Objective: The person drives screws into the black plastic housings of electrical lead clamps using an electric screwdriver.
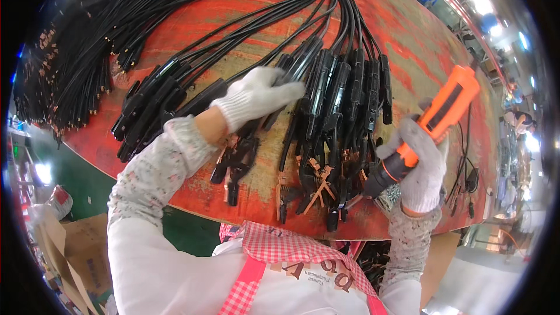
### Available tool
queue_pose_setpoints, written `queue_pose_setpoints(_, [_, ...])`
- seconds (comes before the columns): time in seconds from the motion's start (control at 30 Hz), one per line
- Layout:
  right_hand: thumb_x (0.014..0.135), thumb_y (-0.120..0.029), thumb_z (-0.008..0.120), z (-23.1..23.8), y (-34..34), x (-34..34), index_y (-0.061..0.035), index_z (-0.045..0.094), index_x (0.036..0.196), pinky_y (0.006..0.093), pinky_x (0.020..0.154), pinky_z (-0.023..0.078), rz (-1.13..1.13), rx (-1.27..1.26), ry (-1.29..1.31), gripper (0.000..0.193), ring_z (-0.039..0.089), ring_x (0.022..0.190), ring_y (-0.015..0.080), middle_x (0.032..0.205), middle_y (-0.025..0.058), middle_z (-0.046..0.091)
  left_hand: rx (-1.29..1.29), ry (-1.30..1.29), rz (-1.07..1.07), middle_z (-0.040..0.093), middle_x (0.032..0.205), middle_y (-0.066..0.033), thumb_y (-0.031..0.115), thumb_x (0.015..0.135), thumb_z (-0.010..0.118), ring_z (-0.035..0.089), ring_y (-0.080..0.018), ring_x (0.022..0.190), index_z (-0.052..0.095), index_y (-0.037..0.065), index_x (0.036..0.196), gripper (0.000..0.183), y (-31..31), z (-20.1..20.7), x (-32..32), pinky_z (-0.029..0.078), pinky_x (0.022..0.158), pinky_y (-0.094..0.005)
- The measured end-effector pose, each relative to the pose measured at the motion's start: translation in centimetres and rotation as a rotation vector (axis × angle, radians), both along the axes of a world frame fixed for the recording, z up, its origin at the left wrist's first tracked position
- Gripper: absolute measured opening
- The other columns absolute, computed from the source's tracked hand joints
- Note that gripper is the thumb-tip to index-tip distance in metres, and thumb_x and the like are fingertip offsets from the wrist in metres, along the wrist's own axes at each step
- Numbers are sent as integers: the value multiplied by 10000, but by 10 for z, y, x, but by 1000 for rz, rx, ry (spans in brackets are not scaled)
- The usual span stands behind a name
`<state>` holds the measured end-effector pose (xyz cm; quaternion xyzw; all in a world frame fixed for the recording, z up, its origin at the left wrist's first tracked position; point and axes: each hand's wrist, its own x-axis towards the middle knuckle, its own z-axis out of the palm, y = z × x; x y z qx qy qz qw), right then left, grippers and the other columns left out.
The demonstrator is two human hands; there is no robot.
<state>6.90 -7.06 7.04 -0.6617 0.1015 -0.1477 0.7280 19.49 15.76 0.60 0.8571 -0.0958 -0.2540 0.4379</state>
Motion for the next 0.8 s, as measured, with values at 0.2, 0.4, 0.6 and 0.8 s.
queue_pose_setpoints(0.2, [773, -19, 672, -3, 16, 36, 1, 424, 1236, 348, 593, 577, 111, 67, 128, 526, 664, 799, 248, 989, 143, 607, -274, 72, -4, 646, 803, -59, 465, 831, 595, 581, -146, 737, 672, -12, 956, 499, -24, 18, 6, 458, 740, -297])
queue_pose_setpoints(0.4, [798, -108, 684, -8, 21, 92, -19, 551, 1128, 297, 709, 533, 373, 195, 209, 366, 645, 805, 174, 888, 81, 646, -192, 248, -507, 633, 741, -36, 484, 856, 590, 583, -93, 683, 663, 8, 870, 482, -23, 62, -13, 456, 593, -252])
queue_pose_setpoints(0.6, [798, -207, 679, 21, 19, 110, -18, 556, 1095, 304, 649, 543, 584, 100, 124, 373, 636, 713, 174, 877, 91, 642, -820, 235, -510, 648, 942, -134, 397, 1007, 393, 634, -222, 819, 597, -9, 1055, 457, -14, 2, -21, 513, 695, -325])
queue_pose_setpoints(0.8, [766, -197, 688, 31, 0, 109, -15, 582, 1120, 296, 675, 546, 551, 14, 137, 412, 649, 757, 168, 922, 81, 656, -715, 841, -300, 610, 964, -30, 392, 921, 587, 613, -120, 897, 541, 30, 1184, 449, -28, -28, -73, 512, 713, -287])
